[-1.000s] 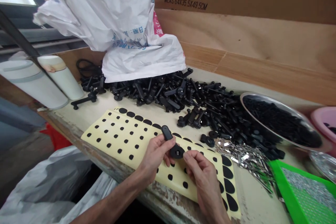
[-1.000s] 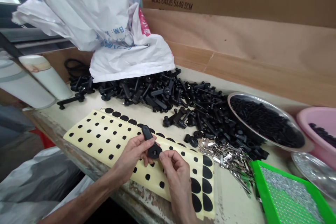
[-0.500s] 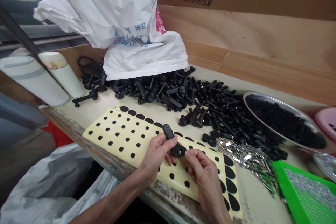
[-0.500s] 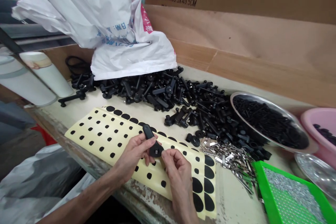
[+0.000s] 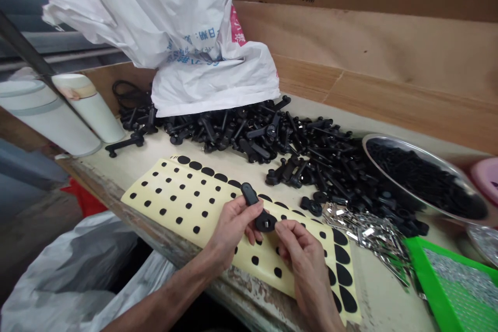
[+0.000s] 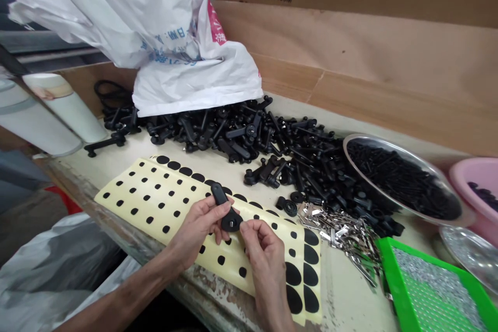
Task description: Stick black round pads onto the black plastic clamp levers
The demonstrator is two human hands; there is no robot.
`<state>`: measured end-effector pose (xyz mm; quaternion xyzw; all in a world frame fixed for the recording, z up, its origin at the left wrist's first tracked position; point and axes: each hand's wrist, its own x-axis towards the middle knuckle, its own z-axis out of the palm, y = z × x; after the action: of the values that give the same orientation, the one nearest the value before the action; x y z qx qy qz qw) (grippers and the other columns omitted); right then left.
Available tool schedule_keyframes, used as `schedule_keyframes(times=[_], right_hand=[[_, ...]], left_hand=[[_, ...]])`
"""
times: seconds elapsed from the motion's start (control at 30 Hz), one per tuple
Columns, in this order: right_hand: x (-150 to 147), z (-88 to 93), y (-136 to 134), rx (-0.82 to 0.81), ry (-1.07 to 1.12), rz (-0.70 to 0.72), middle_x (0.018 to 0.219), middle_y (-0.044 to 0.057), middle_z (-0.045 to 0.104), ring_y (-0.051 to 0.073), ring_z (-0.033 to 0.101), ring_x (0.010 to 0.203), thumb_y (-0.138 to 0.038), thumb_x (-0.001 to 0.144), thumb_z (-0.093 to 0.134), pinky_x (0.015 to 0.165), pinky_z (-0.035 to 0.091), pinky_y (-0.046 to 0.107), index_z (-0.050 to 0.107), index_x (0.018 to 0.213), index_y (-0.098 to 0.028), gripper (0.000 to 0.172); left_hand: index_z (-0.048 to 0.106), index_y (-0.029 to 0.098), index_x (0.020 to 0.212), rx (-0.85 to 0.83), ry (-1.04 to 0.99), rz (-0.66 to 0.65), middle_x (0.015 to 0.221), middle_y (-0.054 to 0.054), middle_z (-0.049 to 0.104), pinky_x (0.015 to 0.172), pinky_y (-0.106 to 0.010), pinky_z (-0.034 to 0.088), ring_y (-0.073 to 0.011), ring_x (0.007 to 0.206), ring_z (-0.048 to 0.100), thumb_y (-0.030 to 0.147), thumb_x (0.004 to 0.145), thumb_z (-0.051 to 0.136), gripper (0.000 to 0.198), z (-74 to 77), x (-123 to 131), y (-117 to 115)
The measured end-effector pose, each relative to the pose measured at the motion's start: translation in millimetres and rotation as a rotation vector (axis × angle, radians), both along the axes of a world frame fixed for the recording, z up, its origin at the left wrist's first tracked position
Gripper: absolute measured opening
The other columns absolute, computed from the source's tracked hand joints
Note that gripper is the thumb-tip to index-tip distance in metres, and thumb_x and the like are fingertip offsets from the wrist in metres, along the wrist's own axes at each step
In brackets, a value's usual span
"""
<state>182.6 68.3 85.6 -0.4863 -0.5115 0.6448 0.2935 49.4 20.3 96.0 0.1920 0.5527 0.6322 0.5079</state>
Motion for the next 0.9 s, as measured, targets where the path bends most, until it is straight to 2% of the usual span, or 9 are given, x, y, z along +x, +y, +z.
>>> schedule_keyframes(times=[0.3,0.67,0.9], right_hand=[[0.2,-2.5,-2.2,0.049,-0.001,0.003,0.056,-0.004,0.043,0.009,0.031,0.051,-0.050,0.075,0.069,0.047,0.025,0.023,0.062,0.071,-0.018,0.033],[0.5,-6.6,-1.1,0.191,-0.063,0.040,0.059,-0.004,0.041,0.011,0.032,0.054,-0.051,0.081,0.062,0.048,0.028,0.023,0.059,0.072,-0.018,0.034],[0.5,0.0,-3.6,0.301,-0.132,0.048,0.060,-0.003,0.046,0.012,0.037,0.055,-0.051,0.084,0.056,0.048,0.031,0.023,0.058,0.073,-0.019,0.034]], left_hand=[[0.065,0.014,0.094,0.002,0.010,-0.005,0.071,-0.003,0.067,0.040,-0.017,0.038,-0.0089,0.046,0.057,0.045,0.079,0.065,0.035,-1.3,0.5,-0.5],[0.062,0.014,0.092,0.008,0.025,-0.029,0.071,-0.003,0.065,0.042,-0.016,0.038,-0.0080,0.048,0.056,0.044,0.081,0.065,0.032,0.8,-0.5,-0.3],[0.061,0.013,0.096,0.048,0.024,-0.066,0.083,-0.006,0.067,0.047,-0.018,0.041,-0.0090,0.054,0.059,0.045,0.084,0.061,0.034,-0.3,-3.1,-3.6]])
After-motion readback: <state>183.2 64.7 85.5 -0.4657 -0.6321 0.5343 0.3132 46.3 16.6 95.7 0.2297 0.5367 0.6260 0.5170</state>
